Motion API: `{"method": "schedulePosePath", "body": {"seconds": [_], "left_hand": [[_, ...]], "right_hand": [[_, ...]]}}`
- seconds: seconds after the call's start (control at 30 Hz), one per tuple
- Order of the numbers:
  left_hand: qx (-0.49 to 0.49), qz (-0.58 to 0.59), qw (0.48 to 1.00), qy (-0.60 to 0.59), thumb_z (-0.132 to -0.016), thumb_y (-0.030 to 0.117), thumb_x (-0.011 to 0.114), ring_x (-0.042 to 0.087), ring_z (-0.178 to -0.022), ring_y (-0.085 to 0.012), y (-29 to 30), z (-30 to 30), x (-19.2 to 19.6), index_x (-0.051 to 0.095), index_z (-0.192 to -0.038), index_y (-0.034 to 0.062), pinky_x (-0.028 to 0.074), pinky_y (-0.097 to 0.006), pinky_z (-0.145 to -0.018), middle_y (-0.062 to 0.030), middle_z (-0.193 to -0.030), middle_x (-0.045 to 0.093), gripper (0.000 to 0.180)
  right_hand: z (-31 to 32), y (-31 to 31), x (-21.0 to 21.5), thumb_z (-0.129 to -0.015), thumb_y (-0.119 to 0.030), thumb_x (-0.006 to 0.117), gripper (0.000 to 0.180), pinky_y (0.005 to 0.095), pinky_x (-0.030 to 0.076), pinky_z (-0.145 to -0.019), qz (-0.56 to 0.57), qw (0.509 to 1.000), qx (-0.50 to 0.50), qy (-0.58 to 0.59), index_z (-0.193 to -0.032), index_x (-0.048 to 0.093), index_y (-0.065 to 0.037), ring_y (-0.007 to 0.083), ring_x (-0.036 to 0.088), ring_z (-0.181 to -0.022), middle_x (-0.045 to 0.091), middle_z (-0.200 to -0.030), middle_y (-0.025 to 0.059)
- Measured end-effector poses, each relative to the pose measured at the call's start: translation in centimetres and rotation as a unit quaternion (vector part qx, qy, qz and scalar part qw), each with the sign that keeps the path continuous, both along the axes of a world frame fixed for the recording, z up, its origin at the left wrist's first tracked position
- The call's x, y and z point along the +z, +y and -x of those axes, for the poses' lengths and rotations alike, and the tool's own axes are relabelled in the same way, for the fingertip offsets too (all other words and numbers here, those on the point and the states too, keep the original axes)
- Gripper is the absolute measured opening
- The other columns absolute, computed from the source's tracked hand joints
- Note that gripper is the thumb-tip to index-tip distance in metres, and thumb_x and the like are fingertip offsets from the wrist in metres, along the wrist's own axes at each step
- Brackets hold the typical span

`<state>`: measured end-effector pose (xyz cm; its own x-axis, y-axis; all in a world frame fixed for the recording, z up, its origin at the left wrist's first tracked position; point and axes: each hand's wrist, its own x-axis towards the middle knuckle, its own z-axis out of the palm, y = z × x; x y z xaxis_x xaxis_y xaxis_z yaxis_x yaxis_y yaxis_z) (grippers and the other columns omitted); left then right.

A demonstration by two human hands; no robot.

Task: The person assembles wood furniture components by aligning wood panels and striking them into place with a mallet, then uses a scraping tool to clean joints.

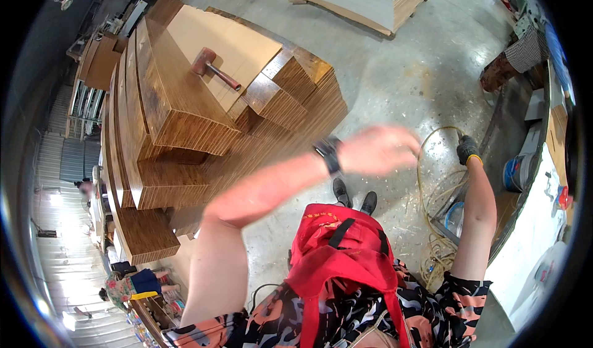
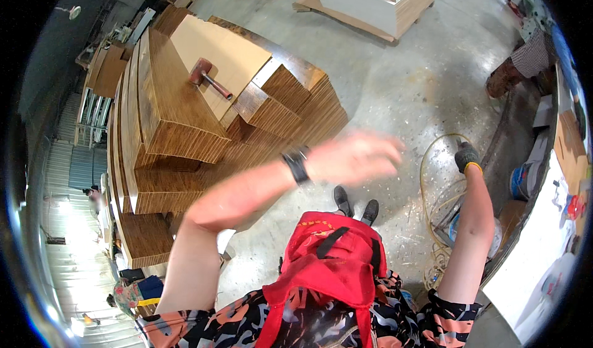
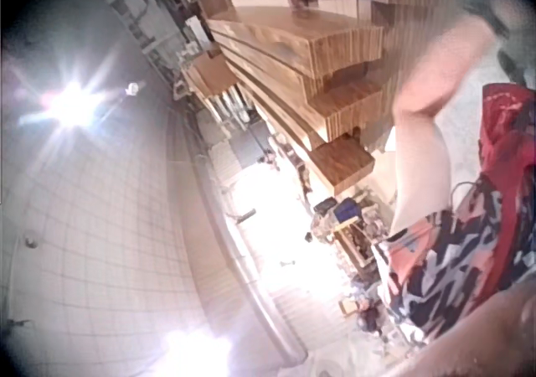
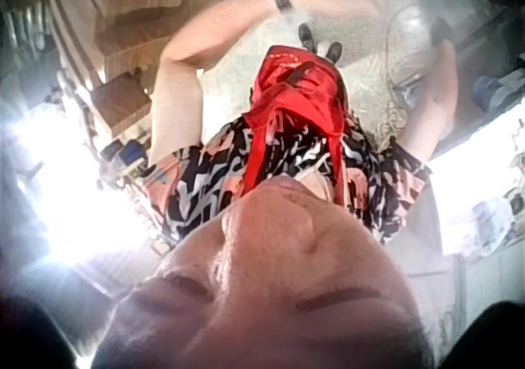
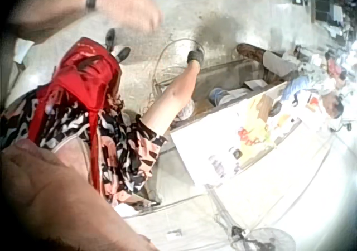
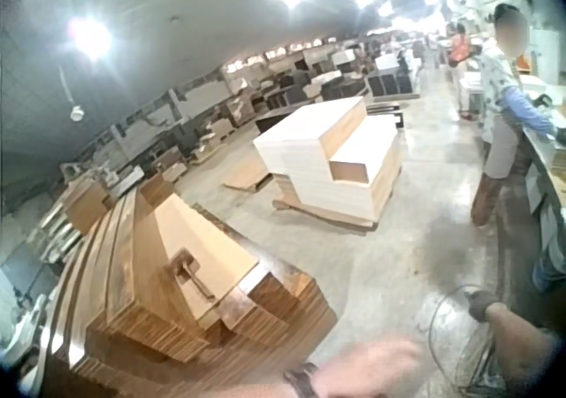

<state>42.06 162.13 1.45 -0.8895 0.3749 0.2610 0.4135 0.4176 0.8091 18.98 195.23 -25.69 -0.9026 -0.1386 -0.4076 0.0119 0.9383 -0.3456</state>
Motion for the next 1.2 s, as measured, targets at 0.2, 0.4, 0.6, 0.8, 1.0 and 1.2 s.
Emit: {"method": "schedulePosePath", "body": {"seconds": [0.2, 0.4, 0.6, 0.8, 1.0, 1.2], "left_hand": [[0.328, 0.372, 0.857, 0.142, -0.09, 0.022, 0.059, 0.052, -0.117, -0.0351, -21.7, 0.6, -2.2, 0.061, -0.112, 0.0076, 0.042, -0.043, -0.101, -0.0174, -0.128, 0.055, 0.027], [0.381, 0.481, 0.788, 0.053, -0.094, 0.03, 0.05, 0.035, -0.13, -0.0404, -28.9, 1.7, -4.6, 0.047, -0.127, 0.0011, 0.033, -0.047, -0.107, -0.0224, -0.145, 0.032, 0.043], [0.342, 0.482, 0.803, 0.072, -0.096, 0.034, 0.046, 0.032, -0.131, -0.0399, -31.7, 3.0, -8.0, 0.039, -0.132, -0.0013, 0.028, -0.047, -0.11, -0.0218, -0.147, 0.03, 0.051], [0.298, 0.48, 0.819, 0.102, -0.094, 0.03, 0.047, 0.037, -0.128, -0.0362, -32.9, 2.4, -10.1, 0.044, -0.13, 0.0022, 0.029, -0.046, -0.107, -0.0176, -0.141, 0.04, 0.046], [0.268, 0.478, 0.834, 0.059, -0.092, 0.029, 0.048, 0.035, -0.128, -0.0365, -31.5, 3.5, -8.9, 0.042, -0.131, -0.0001, 0.022, -0.047, -0.11, -0.0197, -0.141, 0.038, 0.049], [0.269, 0.465, 0.843, 0.014, -0.097, 0.034, 0.043, 0.03, -0.13, -0.0361, -31.5, 2.4, -8.6, 0.038, -0.134, -0.0049, 0.02, -0.046, -0.109, -0.0226, -0.144, 0.032, 0.054]], "right_hand": [[-5.8, -4.3, 2.0, -0.075, -0.009, 0.048, 0.04, 0.042, 0.045, -0.093, 0.028, 0.995, 0.068, 0.072, -0.111, 0.063, -0.005, 0.0392, 0.058, -0.108, 0.063, -0.11, 0.0247], [-11.9, -2.0, -9.3, -0.084, -0.02, 0.043, 0.043, 0.0409, 0.048, -0.073, 0.073, 0.997, -0.036, 0.007, -0.124, 0.054, -0.008, 0.0348, 0.06, -0.084, 0.061, -0.104, 0.023], [-15.6, -7.8, -11.7, -0.092, -0.034, 0.047, 0.039, 0.0365, 0.052, -0.047, 0.2, 0.965, -0.165, 0.041, -0.111, 0.06, -0.003, 0.0251, 0.063, -0.058, 0.061, -0.079, 0.016], [-18.3, -21.7, -5.3, -0.093, -0.024, 0.046, 0.034, 0.0415, 0.05, -0.083, 0.25, 0.958, -0.059, 0.127, -0.122, 0.056, -0.009, 0.0363, 0.061, -0.099, 0.062, -0.109, 0.0205], [-22.9, -36.8, -6.1, -0.094, -0.023, 0.043, 0.037, 0.0476, 0.05, -0.077, 0.382, 0.922, -0.041, 0.038, -0.131, 0.048, -0.018, 0.0385, 0.062, -0.092, 0.059, -0.119, 0.0185], [-26.2, -43.6, -5.5, -0.095, -0.025, 0.04, 0.048, 0.0475, 0.05, -0.077, 0.419, 0.903, -0.024, -0.096, -0.143, 0.033, -0.022, 0.0356, 0.063, -0.093, 0.053, -0.131, 0.0145]]}}
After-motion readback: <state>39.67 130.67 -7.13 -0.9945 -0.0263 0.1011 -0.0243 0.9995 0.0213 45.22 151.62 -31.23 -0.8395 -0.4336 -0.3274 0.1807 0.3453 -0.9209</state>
